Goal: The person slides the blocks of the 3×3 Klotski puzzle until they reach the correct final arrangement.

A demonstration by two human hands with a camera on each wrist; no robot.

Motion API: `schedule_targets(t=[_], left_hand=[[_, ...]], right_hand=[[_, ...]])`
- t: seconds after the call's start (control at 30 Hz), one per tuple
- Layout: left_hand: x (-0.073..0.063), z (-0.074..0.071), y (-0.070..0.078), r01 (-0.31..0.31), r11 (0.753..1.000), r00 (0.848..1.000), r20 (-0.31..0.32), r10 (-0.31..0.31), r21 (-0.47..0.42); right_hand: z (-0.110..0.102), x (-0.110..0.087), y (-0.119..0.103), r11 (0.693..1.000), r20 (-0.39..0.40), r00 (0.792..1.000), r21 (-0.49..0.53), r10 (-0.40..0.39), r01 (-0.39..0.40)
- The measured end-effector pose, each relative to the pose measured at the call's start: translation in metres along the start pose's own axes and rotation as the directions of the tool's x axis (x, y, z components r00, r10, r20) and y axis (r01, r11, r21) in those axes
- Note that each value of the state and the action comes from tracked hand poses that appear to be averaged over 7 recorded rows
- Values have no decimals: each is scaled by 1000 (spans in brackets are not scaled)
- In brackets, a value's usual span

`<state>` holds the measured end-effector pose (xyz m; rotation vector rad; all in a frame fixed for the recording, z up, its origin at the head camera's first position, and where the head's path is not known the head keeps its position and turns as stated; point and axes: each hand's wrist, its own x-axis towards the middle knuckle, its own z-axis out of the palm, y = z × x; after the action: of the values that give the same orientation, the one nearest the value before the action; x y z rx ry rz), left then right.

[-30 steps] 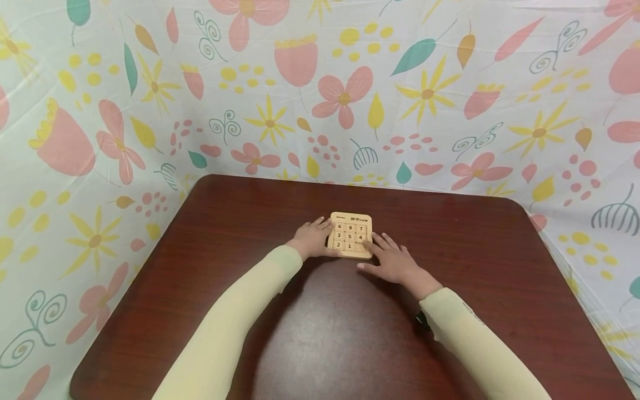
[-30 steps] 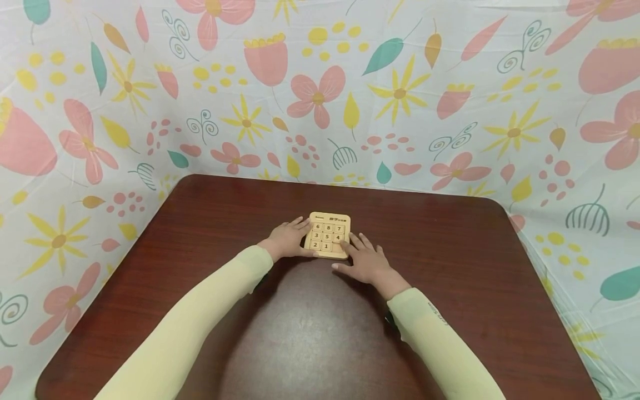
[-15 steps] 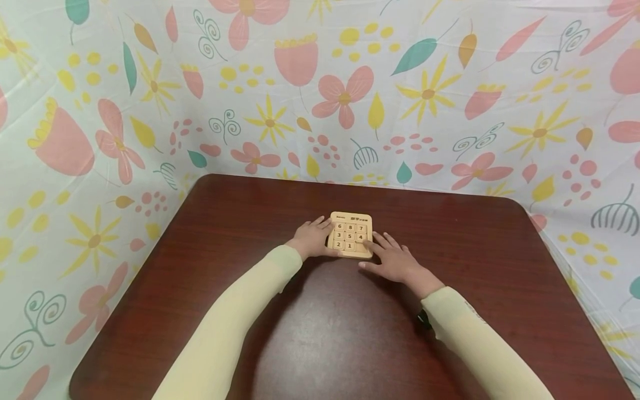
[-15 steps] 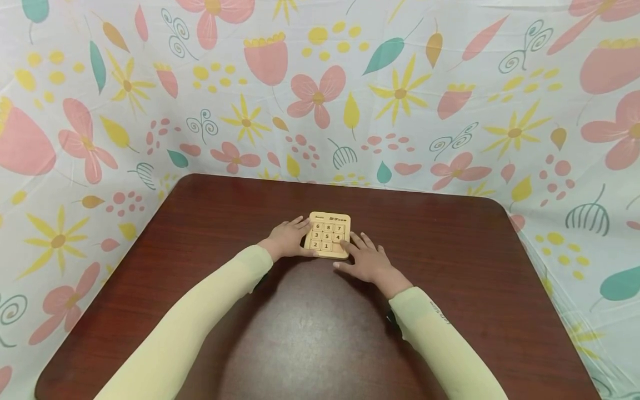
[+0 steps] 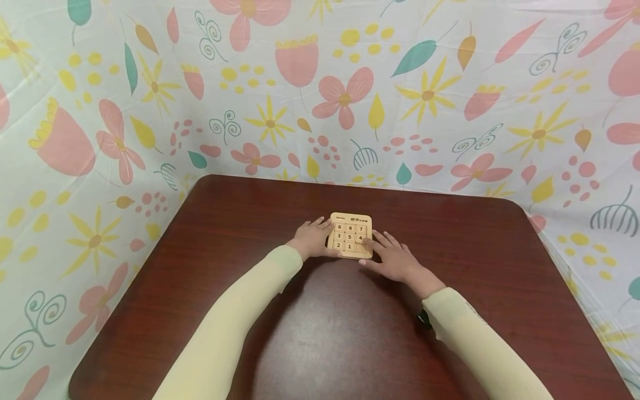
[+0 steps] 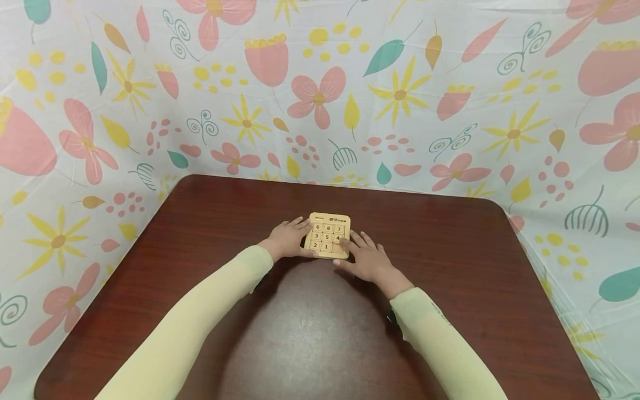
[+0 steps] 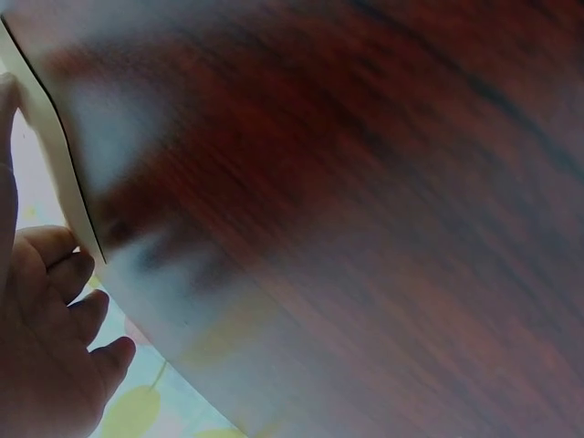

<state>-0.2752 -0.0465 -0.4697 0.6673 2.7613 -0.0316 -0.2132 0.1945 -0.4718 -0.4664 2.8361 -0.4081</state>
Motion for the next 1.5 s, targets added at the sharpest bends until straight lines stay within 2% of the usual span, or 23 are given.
schedule_targets(t=[0.67,1.1,1.5], left_hand=[[2,2,-1,5,1000,1000,0,-5,-3],[1,2,-1,-3,1000,1000,3,3,-10],[1,0,-1,0,1000,1000,8,1,-8]], right_hand=[[4,-13,-13,998,-26,998,-13,-63,62],[7,-10,-17,994,-23,995,-41,-99,98],[5,-7,-21,994,5,996,-54,-94,94]])
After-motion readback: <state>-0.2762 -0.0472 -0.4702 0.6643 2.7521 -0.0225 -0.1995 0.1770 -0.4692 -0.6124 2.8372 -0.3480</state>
